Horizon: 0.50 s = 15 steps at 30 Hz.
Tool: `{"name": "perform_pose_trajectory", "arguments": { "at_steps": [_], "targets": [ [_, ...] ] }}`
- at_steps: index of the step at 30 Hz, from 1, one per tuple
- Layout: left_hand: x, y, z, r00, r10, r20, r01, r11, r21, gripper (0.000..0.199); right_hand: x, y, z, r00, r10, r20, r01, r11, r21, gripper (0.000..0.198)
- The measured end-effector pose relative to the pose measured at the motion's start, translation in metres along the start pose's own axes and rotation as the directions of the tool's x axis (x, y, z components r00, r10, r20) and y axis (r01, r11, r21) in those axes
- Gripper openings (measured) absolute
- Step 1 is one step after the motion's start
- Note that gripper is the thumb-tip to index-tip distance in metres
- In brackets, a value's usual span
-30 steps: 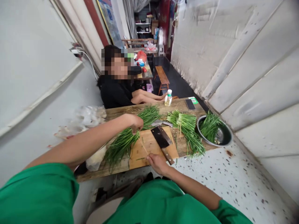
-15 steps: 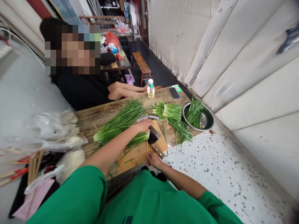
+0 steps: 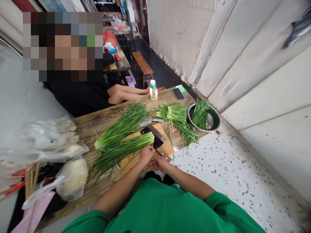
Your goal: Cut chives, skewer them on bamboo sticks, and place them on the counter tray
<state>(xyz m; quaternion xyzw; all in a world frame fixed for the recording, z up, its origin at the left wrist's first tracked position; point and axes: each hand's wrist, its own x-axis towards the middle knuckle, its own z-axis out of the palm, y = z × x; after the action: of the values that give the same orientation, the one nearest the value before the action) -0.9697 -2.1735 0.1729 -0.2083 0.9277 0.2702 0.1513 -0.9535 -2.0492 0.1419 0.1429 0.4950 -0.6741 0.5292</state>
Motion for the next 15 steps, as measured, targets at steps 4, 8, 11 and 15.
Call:
{"name": "perform_pose_trajectory", "arguments": {
  "at_steps": [4, 8, 11, 15],
  "targets": [
    [-0.006, 0.004, -0.010, 0.993, 0.024, -0.119, -0.019, 0.999, 0.045, 0.029, 0.000, -0.004, 0.001, 1.000, -0.010, 0.012, 0.010, 1.000, 0.022, 0.018],
    [-0.025, 0.001, -0.019, 0.958, -0.016, -0.287, 0.000, 0.998, -0.056, 0.027, 0.001, -0.010, 0.005, 0.999, -0.041, -0.030, 0.041, 0.999, -0.004, 0.014],
    [-0.052, -0.005, -0.027, 0.913, -0.001, -0.407, -0.060, 0.989, -0.137, 0.025, -0.001, -0.015, 0.009, 0.984, -0.134, -0.115, 0.129, 0.990, -0.050, 0.012],
    [-0.101, -0.020, -0.055, 0.820, -0.044, -0.571, -0.061, 0.985, -0.164, 0.026, -0.018, -0.029, 0.021, 0.945, -0.288, -0.152, 0.270, 0.954, -0.130, 0.018]
  ]
}}
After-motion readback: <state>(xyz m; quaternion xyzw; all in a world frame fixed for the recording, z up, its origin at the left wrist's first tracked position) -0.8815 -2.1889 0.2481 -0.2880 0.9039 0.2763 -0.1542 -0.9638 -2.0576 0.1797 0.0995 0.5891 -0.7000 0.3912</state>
